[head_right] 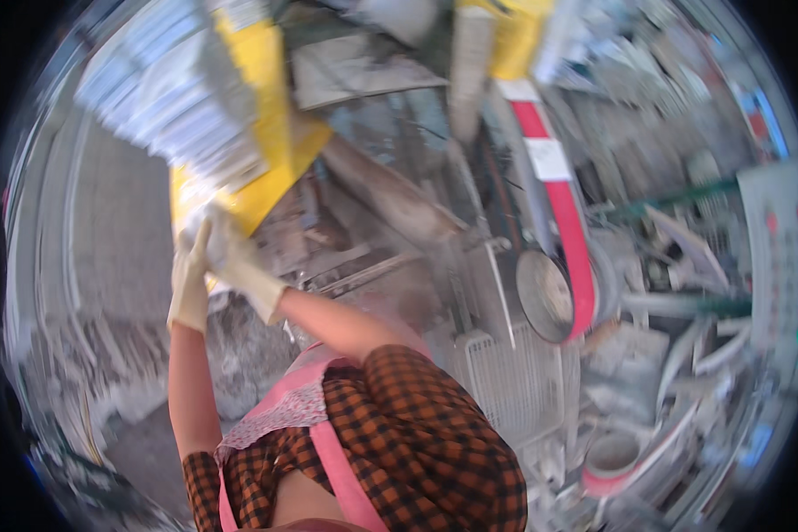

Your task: The person repeatedly picks up white rectangular tiles from a pile, places them on a yellow surface, and stacks them. The person also moves a long white strip and places it on a metal rack. The task involves handling tiles and strips in a workshop setting.

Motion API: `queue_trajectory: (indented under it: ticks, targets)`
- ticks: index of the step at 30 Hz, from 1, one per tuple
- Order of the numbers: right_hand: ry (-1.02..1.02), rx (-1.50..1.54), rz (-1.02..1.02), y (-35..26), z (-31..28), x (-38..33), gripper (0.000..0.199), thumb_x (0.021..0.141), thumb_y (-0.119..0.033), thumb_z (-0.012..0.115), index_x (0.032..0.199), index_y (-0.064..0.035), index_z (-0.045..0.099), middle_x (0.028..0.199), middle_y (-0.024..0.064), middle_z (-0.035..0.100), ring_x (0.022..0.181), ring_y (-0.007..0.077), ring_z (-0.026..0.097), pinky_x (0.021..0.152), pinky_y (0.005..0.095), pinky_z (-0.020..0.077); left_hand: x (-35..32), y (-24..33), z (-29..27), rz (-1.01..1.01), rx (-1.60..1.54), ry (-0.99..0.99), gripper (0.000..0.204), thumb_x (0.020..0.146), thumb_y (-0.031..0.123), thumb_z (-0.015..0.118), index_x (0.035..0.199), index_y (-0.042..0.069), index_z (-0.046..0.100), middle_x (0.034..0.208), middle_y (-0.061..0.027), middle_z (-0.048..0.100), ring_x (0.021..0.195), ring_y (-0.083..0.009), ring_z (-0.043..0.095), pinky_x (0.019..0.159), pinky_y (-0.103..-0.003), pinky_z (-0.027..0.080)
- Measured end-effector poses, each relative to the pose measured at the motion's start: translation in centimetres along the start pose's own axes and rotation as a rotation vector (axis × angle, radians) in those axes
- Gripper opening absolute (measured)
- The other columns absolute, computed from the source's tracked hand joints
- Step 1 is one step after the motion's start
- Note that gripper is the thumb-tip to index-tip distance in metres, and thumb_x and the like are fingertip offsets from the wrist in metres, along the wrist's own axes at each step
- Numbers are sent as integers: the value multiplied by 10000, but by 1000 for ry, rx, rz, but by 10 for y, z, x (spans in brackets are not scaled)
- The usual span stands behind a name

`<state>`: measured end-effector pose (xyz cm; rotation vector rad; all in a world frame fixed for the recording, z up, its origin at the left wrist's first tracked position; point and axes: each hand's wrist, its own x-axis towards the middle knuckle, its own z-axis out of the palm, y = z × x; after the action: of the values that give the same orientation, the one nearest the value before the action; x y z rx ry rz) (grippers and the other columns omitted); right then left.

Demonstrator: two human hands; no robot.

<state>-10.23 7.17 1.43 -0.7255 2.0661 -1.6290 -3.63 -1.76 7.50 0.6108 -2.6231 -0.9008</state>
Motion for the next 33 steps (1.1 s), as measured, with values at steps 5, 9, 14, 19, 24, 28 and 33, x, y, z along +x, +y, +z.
queue_trajectory:
  ticks: [5,9,14,19,24,28,33]
  targets:
    - [-465,-162,-316,9,-107,-2,747,852,-450,745,1455,-82,503,1358,277,564,1265,438,537,1072,431,447,13,0,18,-469,-7,134,1048,784,516,799,1537,-55,348,1504,-291,463,1379,-381,495,1119,-424,416]
    - [-16,-213,-285,39,-296,-35,397,873,-318,715,1227,-138,718,1216,195,661,1152,342,613,1017,391,480,15,8,28,-539,244,179,965,841,500,745,1547,-27,352,1533,-273,443,1397,-396,471,1143,-434,396]
    - [639,-481,151,79,-514,-114,374,905,-109,516,1226,-3,676,1242,228,670,1161,382,630,1018,411,481,7,13,31,-500,132,236,917,853,486,748,1548,17,377,1518,-244,471,1395,-363,481,1139,-419,400]
    - [164,-1374,-37,119,-600,-136,746,762,-88,755,1451,1,485,1431,235,544,1334,394,509,1153,455,384,7,10,30,-540,179,234,960,804,566,768,1528,41,420,1493,-235,505,1378,-367,498,1119,-433,421]
    - [155,-1618,175,155,-591,-110,731,873,-69,634,1534,27,336,1567,261,384,1461,380,371,1225,422,310,8,12,32,-537,292,223,1053,788,606,733,1547,-10,340,1485,-293,491,1362,-424,506,1130,-459,417]
    - [445,-990,361,133,-578,-108,521,985,-248,571,1445,-20,488,1343,217,628,1201,383,622,1035,477,476,10,14,38,-547,17,242,1086,772,517,791,1557,-47,295,1434,-327,517,1318,-427,542,1084,-438,453]
    - [551,-138,220,59,-499,-89,401,1063,-385,522,1162,-22,664,1009,71,704,859,187,649,779,380,516,10,26,36,-482,54,298,959,744,404,845,1448,-87,419,1323,-310,586,1216,-405,601,1026,-443,491]
